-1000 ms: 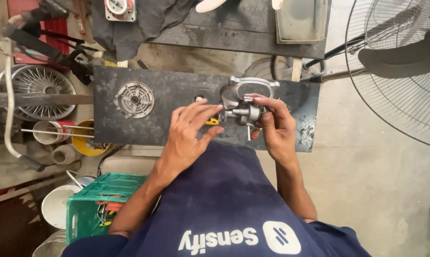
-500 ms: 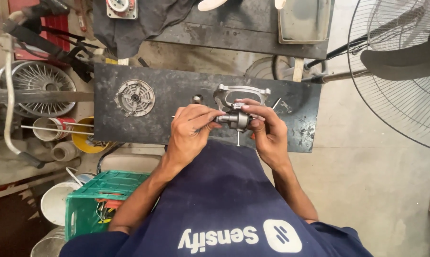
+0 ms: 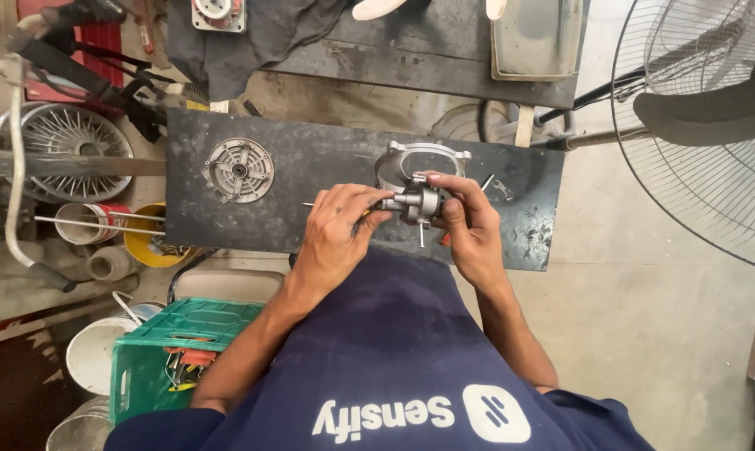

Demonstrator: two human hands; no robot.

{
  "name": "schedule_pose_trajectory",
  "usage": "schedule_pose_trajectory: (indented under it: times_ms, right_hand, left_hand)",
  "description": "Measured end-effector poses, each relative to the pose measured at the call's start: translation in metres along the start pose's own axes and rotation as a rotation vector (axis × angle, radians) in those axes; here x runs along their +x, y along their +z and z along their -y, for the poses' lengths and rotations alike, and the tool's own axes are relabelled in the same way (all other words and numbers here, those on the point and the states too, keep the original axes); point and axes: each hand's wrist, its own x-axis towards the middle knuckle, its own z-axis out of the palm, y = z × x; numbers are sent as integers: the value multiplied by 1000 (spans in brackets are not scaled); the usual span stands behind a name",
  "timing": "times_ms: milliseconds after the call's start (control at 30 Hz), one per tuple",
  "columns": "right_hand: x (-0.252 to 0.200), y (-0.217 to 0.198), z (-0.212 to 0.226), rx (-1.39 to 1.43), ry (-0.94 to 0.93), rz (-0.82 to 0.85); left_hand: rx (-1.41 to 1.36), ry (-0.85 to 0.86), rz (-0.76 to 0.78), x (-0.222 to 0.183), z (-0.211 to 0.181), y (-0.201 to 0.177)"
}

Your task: Disassembling and reassembling a fan motor on a repair bench using a screwdriver.

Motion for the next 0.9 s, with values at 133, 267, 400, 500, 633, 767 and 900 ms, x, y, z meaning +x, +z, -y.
schedule_pose_trajectory:
  times_ms: [133, 267, 400, 500, 633, 767, 900]
  right_hand:
    - [5, 6, -2, -30, -82, 15]
    - [6, 7, -3, -116, -139, 47]
    - [4, 22, 15, -95, -122, 27]
    - [1, 13, -9, -33, -43, -28]
    - [-7, 16, -28, -56, -29, -134]
    - [-15, 19, -40, -48, 23, -223]
    - [-19, 30, -30, -98, 101, -219]
  left_hand:
    - [-49, -86, 19, -9, 10, 4]
    - [-143, -220, 44, -5, 4, -2]
    - [-166, -215, 12, -4, 2, -6]
    - [-125, -137, -44, -1, -3, -10]
    - [-49, -87, -61, -6, 7, -14]
    - [-57, -110, -48, -10, 11, -21]
    - [-72, -123, -27, -11, 19, -27]
